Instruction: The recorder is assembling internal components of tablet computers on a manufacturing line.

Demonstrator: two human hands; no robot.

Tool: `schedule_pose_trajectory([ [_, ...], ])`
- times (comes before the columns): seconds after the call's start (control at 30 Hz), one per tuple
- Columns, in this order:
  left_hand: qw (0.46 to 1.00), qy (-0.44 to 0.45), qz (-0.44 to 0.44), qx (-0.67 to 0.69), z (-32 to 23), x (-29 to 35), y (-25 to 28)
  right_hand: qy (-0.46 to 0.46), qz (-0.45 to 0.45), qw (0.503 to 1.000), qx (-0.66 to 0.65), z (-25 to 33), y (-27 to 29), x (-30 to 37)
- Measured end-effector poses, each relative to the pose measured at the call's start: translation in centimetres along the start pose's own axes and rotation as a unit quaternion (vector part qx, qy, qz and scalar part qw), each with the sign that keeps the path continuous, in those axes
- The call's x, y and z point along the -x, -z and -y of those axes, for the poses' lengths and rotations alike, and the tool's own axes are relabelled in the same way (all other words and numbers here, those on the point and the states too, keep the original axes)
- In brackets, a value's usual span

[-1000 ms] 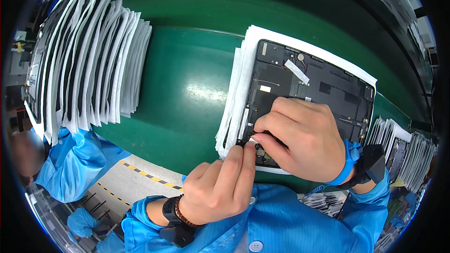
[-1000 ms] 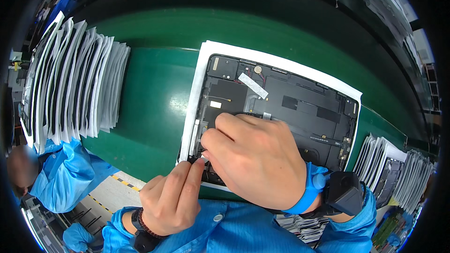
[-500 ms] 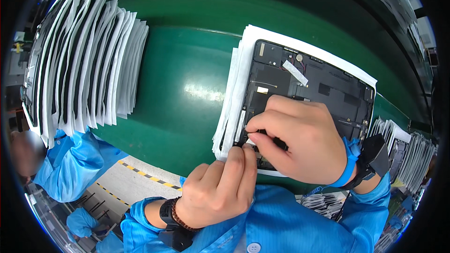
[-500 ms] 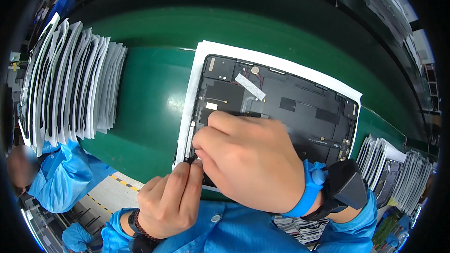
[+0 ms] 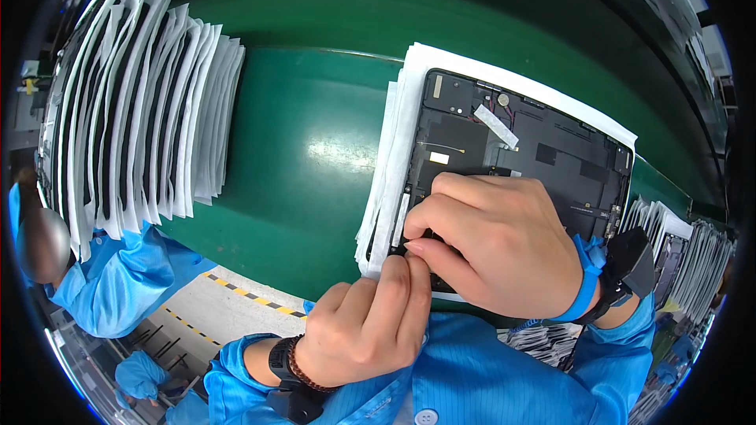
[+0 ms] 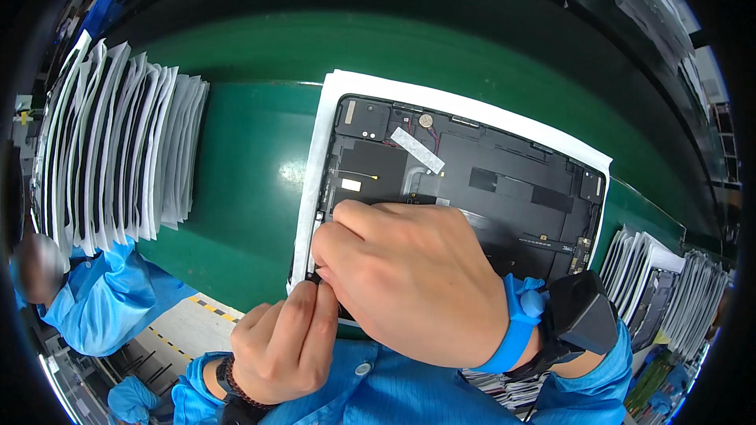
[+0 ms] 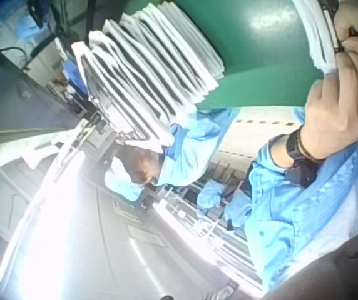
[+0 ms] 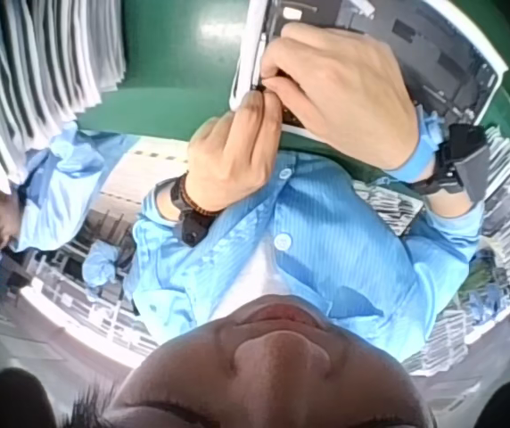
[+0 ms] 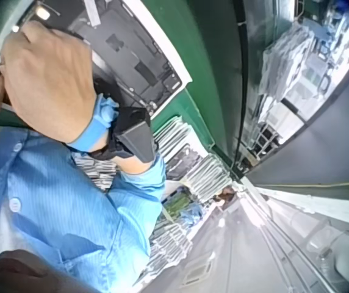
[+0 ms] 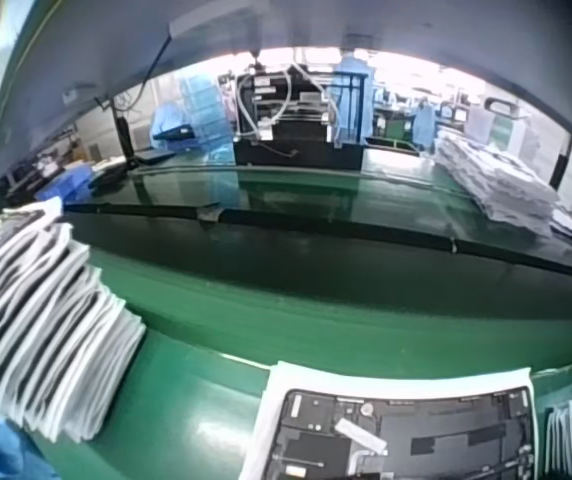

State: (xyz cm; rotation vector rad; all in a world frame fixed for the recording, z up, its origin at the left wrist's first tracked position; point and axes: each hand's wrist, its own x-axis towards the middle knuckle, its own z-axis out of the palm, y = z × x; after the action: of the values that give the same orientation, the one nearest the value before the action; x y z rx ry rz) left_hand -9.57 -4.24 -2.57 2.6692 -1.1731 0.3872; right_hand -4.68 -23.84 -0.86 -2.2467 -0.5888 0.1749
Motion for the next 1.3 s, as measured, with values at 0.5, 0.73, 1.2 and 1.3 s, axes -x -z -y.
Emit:
schedule_pose_trajectory([
  [0.5,1.000,0.014,-0.024,0.005,-0.1,0.4,-0.6,-0.017,-0.018,1.000,-0.008,-0.1,-0.4,0.2],
  [0.73,0.999,0.018,-0.026,0.009,-0.1,0.3,-0.6,-0.008,0.009,1.000,-0.009,0.1,0.1,0.0],
  [1.2,0.999,0.005,-0.030,-0.015,0.0,0.3,-0.8,0.033,-0.036,0.993,0.106,0.4,-1.6,0.4],
  [1.3,0.999,0.003,-0.034,-0.021,-0.1,0.3,-0.9,0.033,-0.040,0.993,0.105,0.5,-1.7,0.5],
])
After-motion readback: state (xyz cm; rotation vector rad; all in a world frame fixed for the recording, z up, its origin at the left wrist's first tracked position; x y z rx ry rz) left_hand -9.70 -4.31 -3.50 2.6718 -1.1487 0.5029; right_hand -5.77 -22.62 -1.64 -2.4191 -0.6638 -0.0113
